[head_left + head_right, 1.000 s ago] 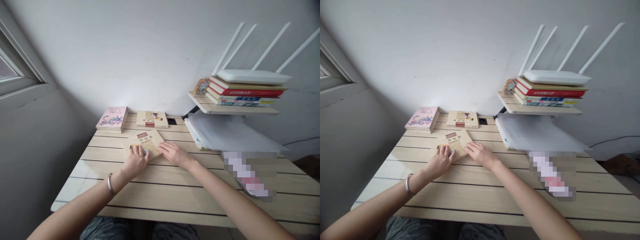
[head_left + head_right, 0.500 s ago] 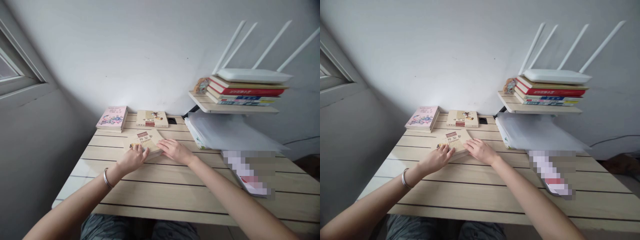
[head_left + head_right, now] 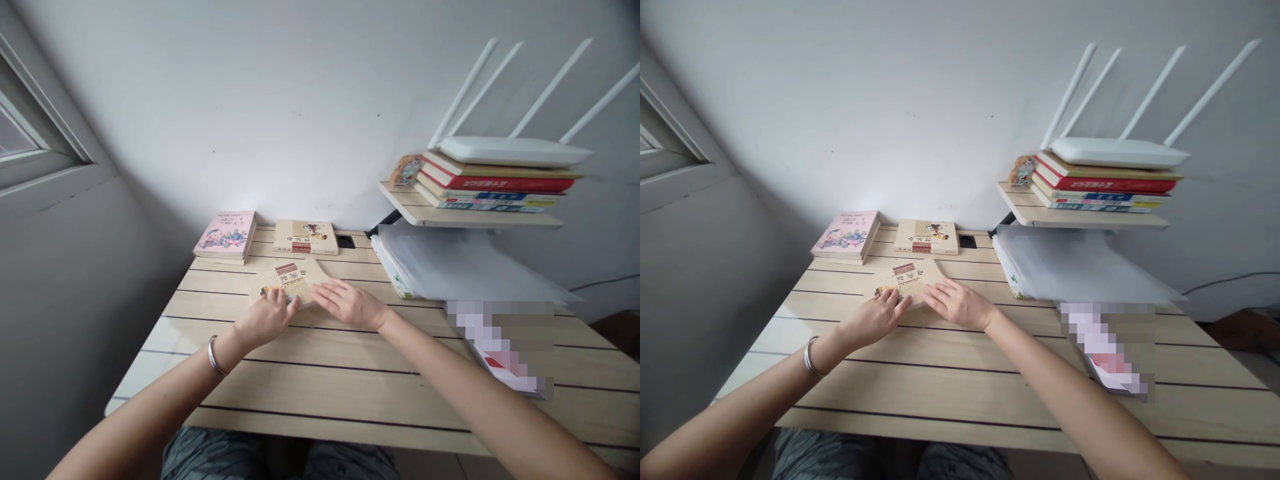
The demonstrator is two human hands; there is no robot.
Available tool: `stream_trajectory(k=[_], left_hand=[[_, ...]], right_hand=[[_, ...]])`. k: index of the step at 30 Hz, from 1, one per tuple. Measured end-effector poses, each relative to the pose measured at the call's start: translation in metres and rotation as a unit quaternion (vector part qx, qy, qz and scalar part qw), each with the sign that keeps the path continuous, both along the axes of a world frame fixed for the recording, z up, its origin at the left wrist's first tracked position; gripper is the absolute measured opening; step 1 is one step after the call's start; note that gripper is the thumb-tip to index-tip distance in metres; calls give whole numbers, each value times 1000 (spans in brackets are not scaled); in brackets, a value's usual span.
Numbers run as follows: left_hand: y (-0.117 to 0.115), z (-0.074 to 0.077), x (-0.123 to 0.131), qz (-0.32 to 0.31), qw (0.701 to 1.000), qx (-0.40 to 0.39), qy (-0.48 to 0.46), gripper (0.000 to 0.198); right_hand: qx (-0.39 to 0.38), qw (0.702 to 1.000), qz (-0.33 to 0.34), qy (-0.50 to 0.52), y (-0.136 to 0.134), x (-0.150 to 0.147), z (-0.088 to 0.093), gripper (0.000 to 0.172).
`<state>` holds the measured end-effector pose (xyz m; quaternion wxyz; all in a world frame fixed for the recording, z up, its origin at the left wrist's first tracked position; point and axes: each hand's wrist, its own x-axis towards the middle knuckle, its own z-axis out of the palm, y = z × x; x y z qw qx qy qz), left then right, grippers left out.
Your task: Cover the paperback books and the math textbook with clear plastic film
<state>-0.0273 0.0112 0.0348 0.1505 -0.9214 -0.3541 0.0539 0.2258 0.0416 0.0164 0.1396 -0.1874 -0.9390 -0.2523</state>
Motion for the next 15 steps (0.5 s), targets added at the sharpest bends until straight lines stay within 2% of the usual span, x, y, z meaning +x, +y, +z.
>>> stream_trajectory(k=[8,13,15], left_hand=[[-7,1,0,32,998,-18,-50,46],[-15,0,4,112,992,17,-48,46],[-14,1,0,115,992,11,-53,43]], right_hand=[[-39,998,-16,41,7,-1,-2,36],[-39,998,-28,34,4,-2,10,35],[-49,997,-32,47,3,-2,14,33]])
